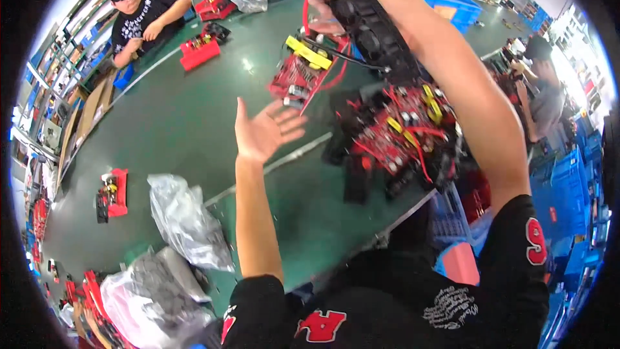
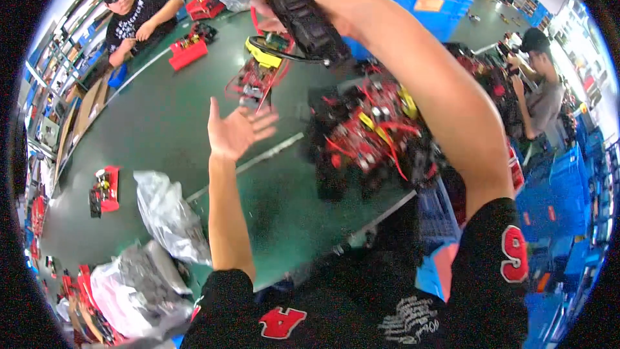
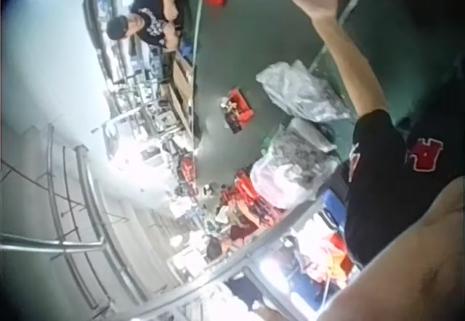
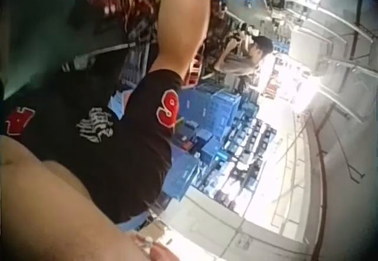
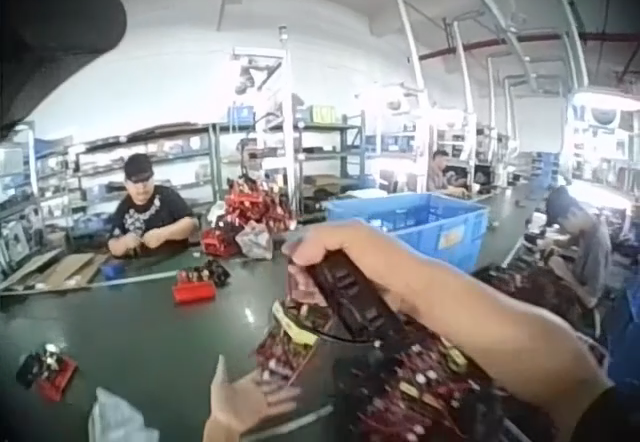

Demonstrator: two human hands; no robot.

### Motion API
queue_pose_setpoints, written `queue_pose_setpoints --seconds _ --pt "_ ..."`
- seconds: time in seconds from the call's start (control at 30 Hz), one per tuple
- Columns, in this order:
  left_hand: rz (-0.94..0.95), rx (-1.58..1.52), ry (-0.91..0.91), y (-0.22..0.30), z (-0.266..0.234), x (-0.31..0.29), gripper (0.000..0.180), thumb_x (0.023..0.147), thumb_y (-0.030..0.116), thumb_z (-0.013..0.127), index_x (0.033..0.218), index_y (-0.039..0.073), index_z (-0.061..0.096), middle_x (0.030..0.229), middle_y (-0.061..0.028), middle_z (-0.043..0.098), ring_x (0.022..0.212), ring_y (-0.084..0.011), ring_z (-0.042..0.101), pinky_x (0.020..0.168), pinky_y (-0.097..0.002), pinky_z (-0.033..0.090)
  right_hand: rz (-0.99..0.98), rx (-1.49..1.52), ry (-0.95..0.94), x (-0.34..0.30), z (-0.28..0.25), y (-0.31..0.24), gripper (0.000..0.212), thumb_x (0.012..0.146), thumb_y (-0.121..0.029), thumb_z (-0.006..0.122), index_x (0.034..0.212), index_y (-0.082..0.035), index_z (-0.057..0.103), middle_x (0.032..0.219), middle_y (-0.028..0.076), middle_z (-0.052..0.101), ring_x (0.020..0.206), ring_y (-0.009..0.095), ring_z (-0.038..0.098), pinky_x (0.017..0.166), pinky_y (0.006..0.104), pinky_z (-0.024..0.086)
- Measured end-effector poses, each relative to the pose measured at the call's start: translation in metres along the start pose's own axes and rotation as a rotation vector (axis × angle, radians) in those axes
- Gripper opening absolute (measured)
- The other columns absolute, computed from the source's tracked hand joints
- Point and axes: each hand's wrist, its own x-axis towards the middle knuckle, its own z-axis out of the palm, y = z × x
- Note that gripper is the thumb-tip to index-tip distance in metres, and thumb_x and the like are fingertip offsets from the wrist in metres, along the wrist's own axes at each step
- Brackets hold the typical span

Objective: The worker is assembling electronic circuit board components by attaching them to red plastic housings and organizing them into bins.

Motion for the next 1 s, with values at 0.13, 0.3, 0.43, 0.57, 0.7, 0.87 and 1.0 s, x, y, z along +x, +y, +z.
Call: queue_pose_setpoints --seconds 0.13,0.3,0.43,0.57,0.7,0.87,1.0 --pt "0.019 -0.18 -0.082 -0.096 0.062 -0.101 0.101 0.083 0.08 0.038 0.135 -0.006 0.033 0.119 -0.0271 0.053 0.113 -0.0426 0.054 0.094 -0.0568 0.044 0.136 0.228 -0.14 -0.096 0.001 0.019 0.035 0.077 -0.014 0.059 0.104 0.008 0.059 0.084 0.011 0.062 0.072 0.02 0.059 0.085 0.0359 0.054" --pt "0.16 -0.426 0.391 -0.143 0.037 -0.202 0.095 0.082 0.078 0.044 0.119 -0.009 0.046 0.074 -0.0085 0.057 0.072 -0.0256 0.063 0.068 -0.0361 0.055 0.196 0.347 -0.296 -0.18 0.016 0.071 0.079 0.06 -0.021 0.065 0.128 0.014 0.043 0.078 0.008 0.056 0.074 0.017 0.058 0.09 0.0351 0.051" --pt "-0.011 -0.158 0.302 -0.154 0.022 -0.238 0.074 0.093 0.064 0.042 0.122 -0.004 0.05 0.115 -0.0178 0.064 0.09 -0.0291 0.068 0.078 -0.0406 0.057 0.219 0.318 -0.445 -0.215 0.027 0.114 0.083 0.052 -0.03 0.071 0.121 0.011 0.051 0.071 0.005 0.056 0.068 0.016 0.058 0.08 0.0309 0.052" --pt "0.546 -0.002 0.987 -0.185 0.033 -0.251 0.023 0.093 0.029 0.061 0.093 0.006 0.059 0.091 -0.0074 0.066 0.08 -0.0219 0.068 0.062 -0.0304 0.055 0.294 0.332 -0.507 -0.238 0.025 0.148 0.084 0.047 -0.029 0.071 0.118 0.011 0.052 0.076 0.007 0.059 0.068 0.016 0.058 0.08 0.0324 0.051" --pt "0.821 0.815 0.926 -0.185 0.012 -0.264 0.013 0.091 0.015 0.066 0.095 0.005 0.059 0.078 -0.0005 0.061 0.07 -0.0127 0.063 0.059 -0.0256 0.052 0.306 0.031 -0.34 -0.241 0.028 0.215 0.053 0.068 -0.003 0.063 0.12 -0.003 0.058 0.094 0.004 0.061 0.084 0.011 0.057 0.074 0.0261 0.047" --pt "0.439 0.536 0.309 -0.145 0.037 -0.273 0.052 0.093 0.048 0.043 0.107 -0.001 0.055 0.117 -0.016 0.059 0.118 -0.0343 0.054 0.085 -0.0503 0.054 0.345 0.037 0.283 -0.286 0.051 0.233 0.061 0.078 -0.009 0.074 0.128 0.007 0.044 0.091 0.008 0.063 0.081 0.014 0.061 0.075 0.0268 0.048" --pt "0.244 0.521 0.91 -0.123 0.062 -0.245 0.057 0.093 0.053 0.05 0.102 -0.003 0.061 0.11 -0.0187 0.062 0.109 -0.0327 0.059 0.077 -0.0475 0.056 0.447 0.322 0.422 -0.317 0.083 0.258 0.044 0.083 -0.017 0.075 0.117 0.003 0.055 0.099 0.006 0.064 0.088 0.013 0.061 0.078 0.0266 0.048"
